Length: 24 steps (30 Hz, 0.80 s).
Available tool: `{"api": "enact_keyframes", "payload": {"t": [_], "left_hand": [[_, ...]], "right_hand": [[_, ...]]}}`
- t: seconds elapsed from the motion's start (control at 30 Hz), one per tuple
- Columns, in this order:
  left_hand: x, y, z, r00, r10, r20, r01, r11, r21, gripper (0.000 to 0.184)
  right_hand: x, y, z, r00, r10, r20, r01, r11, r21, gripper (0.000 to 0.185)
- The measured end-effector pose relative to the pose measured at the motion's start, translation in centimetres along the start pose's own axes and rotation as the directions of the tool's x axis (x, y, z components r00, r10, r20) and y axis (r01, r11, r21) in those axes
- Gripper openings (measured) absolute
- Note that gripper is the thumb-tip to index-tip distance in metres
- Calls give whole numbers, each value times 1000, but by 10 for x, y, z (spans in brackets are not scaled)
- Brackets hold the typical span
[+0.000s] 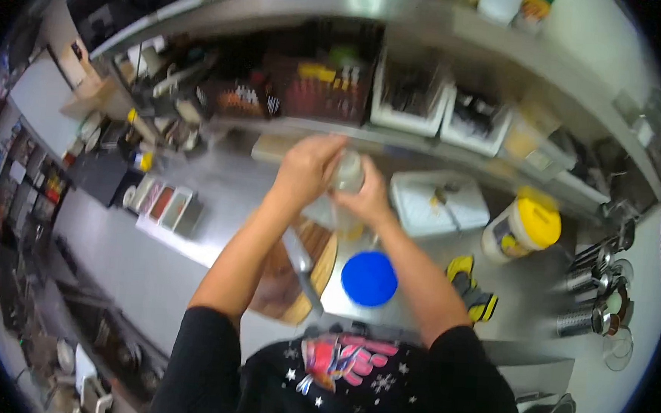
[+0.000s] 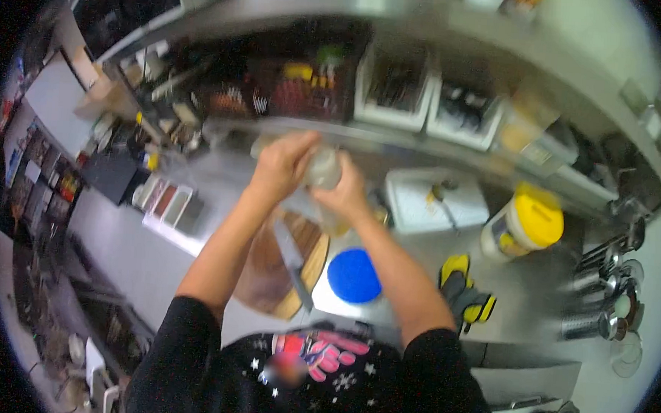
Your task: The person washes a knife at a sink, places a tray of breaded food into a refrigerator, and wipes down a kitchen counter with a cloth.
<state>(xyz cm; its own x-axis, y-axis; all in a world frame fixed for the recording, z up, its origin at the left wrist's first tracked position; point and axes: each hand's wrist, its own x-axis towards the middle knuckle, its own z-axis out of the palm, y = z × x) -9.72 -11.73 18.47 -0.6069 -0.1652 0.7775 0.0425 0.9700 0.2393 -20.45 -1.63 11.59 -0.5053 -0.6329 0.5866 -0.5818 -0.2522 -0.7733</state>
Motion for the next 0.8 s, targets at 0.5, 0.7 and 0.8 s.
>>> {"api": "enact_keyframes", "payload": {"t": [0.5,0.7,0.8], "left_hand": [[92,92,-70,928,366,-61,-370,927,-65,44],[209,136,-135,934,267,-238,-335,887,-319,50],[218,153,-172,860,348,-374,-495,751,-438,53]], "right_hand": [[32,-115,-84,996,-88,33,83,988,131,60],[128,-262,-179,975,-170,147,161,985,68,41],[225,-281,-246,965,-237,117,243,969,-39,42]]}}
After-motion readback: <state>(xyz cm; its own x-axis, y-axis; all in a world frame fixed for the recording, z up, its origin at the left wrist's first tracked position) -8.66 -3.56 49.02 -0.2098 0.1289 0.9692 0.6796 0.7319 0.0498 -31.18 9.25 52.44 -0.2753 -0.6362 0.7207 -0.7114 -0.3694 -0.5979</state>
